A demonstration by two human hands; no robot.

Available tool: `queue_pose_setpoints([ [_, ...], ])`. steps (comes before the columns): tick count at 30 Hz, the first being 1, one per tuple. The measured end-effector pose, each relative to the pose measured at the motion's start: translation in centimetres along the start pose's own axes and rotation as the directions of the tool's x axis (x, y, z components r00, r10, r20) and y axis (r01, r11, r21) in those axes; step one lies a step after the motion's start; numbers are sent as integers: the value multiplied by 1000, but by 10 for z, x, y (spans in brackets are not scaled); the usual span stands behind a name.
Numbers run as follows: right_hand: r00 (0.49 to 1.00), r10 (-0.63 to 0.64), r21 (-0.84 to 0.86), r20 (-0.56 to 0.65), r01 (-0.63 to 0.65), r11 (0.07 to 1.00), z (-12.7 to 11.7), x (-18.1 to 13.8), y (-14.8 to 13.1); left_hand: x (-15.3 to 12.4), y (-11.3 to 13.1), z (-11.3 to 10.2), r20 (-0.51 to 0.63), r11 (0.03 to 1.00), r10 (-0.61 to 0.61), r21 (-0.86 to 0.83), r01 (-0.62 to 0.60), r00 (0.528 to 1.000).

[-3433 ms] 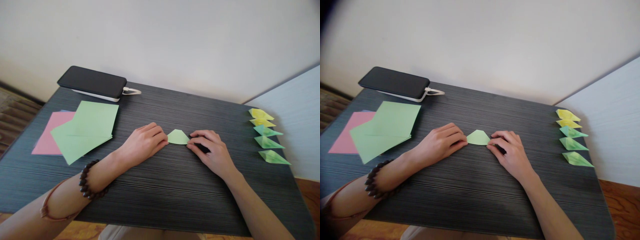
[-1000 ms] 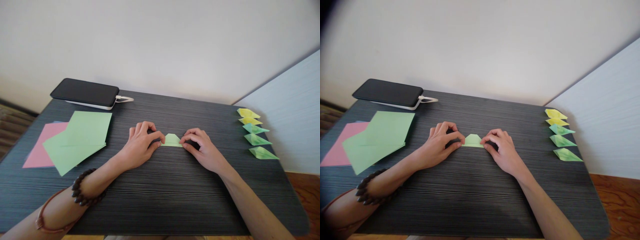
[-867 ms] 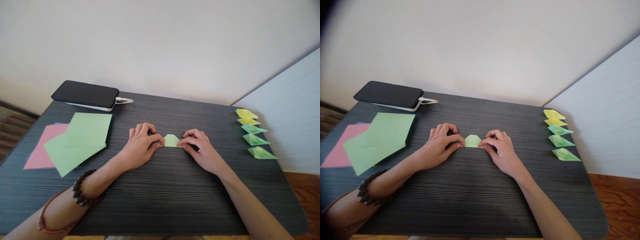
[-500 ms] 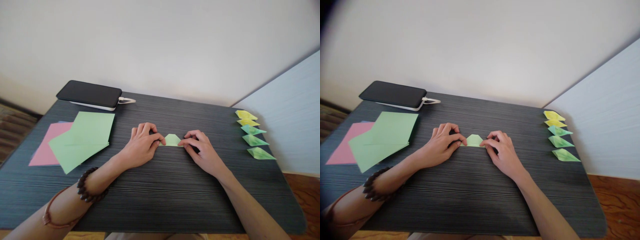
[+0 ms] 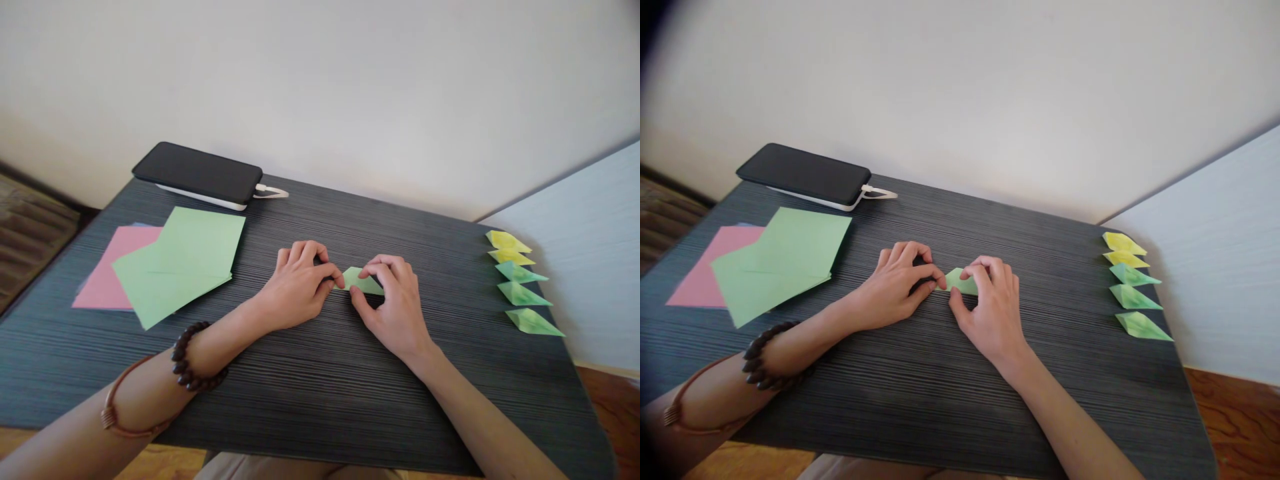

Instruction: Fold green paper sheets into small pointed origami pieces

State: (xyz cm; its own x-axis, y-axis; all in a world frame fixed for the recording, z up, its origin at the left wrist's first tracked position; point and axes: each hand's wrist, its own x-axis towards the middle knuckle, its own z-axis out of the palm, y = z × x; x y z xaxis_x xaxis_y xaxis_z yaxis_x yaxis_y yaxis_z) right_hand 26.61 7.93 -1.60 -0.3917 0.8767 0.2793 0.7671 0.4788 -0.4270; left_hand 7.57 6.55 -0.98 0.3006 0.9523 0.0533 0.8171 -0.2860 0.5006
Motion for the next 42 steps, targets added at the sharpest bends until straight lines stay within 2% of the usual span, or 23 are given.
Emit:
queue_pose_setpoints([
  [8,996,69,28,54,-70,997,4,-1,9,0,1,0,-6,1000,-2,-14,2,1000],
  [18,994,94,82,48,-98,992,-3,-7,19,0,1,-1,11,1000,2,15,-2,1000],
  [29,981,89,239,172,-130,962,-15,-3,31,0,2,-3,28,1000,-6,15,5,1000],
  [42,966,26,290,259,-103,952,-24,-3,40,1,1,-3,20,1000,3,7,-4,1000],
])
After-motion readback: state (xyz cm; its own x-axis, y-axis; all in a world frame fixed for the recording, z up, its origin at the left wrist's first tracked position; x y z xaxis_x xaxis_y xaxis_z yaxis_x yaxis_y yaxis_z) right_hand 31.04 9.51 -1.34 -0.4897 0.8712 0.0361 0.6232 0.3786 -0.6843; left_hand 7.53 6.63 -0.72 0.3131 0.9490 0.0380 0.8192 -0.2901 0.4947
